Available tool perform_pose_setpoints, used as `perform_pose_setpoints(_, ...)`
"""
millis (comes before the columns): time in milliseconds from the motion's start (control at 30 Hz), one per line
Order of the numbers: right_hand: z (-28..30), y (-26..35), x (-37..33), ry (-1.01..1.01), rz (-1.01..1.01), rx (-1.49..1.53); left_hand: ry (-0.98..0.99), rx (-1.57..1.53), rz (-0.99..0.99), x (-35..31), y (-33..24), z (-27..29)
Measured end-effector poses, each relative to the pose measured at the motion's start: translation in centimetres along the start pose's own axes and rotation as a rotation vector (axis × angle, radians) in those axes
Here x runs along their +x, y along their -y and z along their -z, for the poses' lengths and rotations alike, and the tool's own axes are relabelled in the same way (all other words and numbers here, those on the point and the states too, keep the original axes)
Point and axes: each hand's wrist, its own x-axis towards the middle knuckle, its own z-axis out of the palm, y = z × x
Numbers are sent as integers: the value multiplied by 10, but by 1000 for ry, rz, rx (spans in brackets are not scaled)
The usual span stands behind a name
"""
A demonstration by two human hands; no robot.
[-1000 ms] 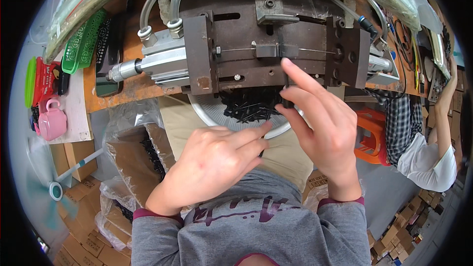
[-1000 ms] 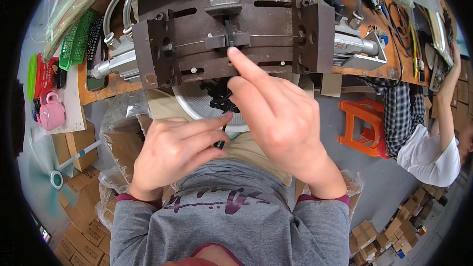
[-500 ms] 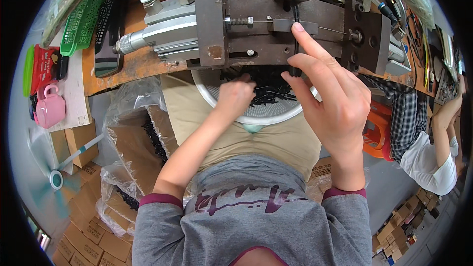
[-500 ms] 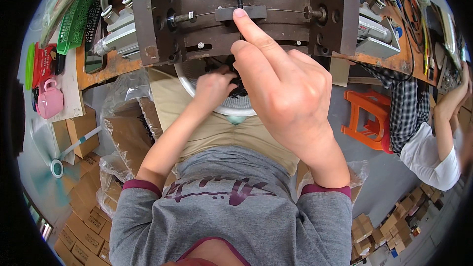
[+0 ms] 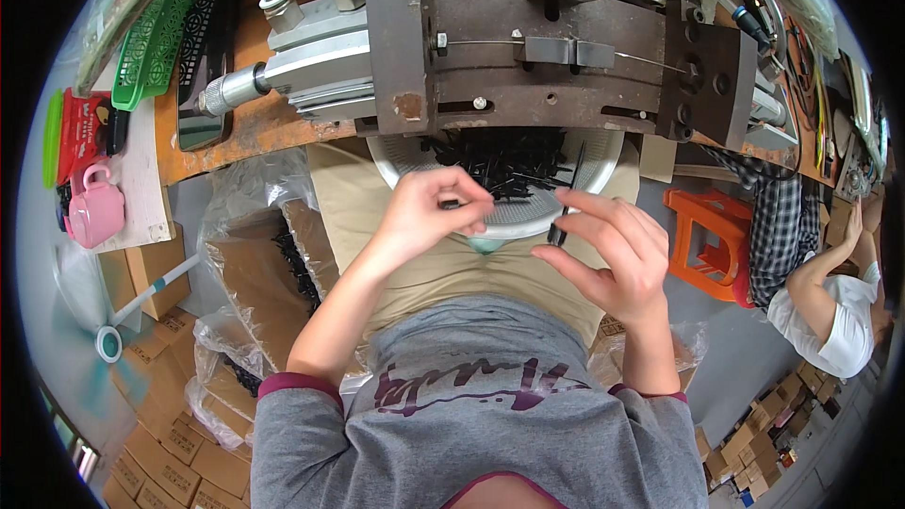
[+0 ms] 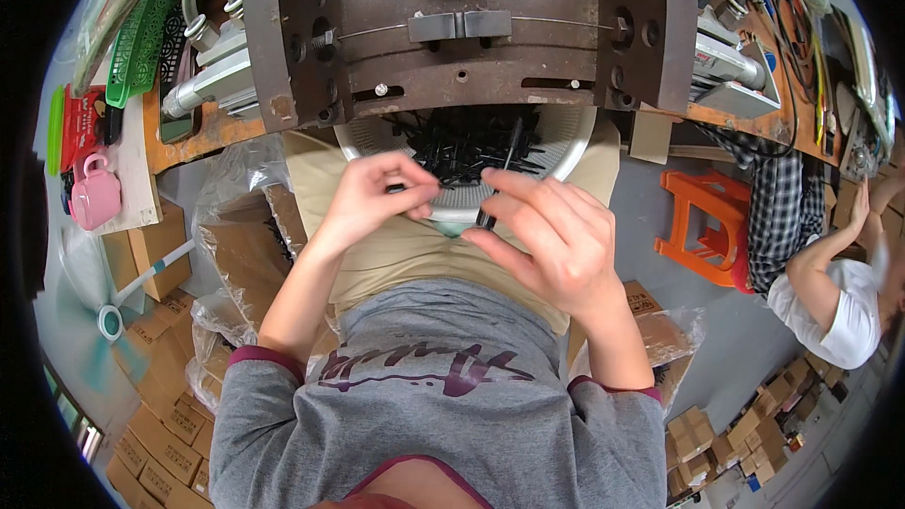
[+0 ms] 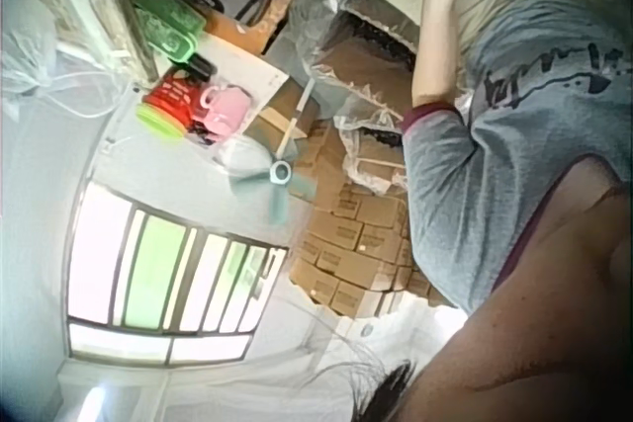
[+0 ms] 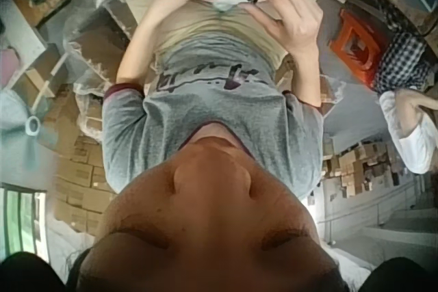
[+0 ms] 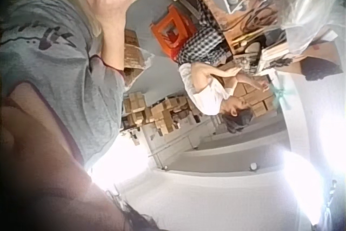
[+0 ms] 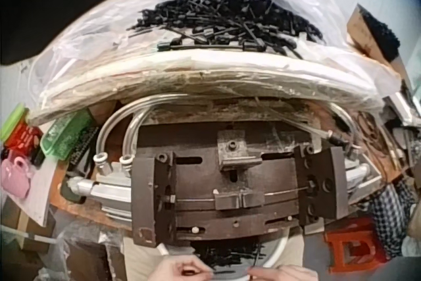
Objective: Assembling small black plastic components using a pneumatic jig on a workbench.
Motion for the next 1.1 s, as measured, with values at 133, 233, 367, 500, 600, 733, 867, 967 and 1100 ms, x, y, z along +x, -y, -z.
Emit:
perform_pose_setpoints(133, -12, 10, -4, -40, -270, 169, 23, -165, -146, -33, -25, -12)
perform_pose_setpoints(233, -19, 25, 0, -57, -583, 616, 12, -254, -137, -45, -40, -23)
perform_pose_setpoints(367, -17, 23, 1, -101, -727, 1151, 3, -227, -180, -57, -49, -34)
perform_pose_setpoints(500, -11, 23, 5, -127, -719, 1153, -3, -120, -82, -70, -65, -38)
perform_pose_setpoints(600, -9, 26, 8, -133, -737, 1202, 63, -126, -34, -75, -69, -34)
perform_pose_setpoints(733, -9, 33, 16, -183, -831, 1360, 157, -318, 39, -73, -68, -31)
perform_pose_setpoints(867, -8, 33, 18, -160, -779, 1263, 208, -373, 63, -74, -68, -31)
perform_pose_setpoints(967, -7, 35, 22, -160, -790, 1246, 220, -411, 51, -75, -67, -35)
perform_pose_setpoints(1100, -6, 34, 23, -150, -797, 1237, 228, -422, 44, -76, -70, -35)
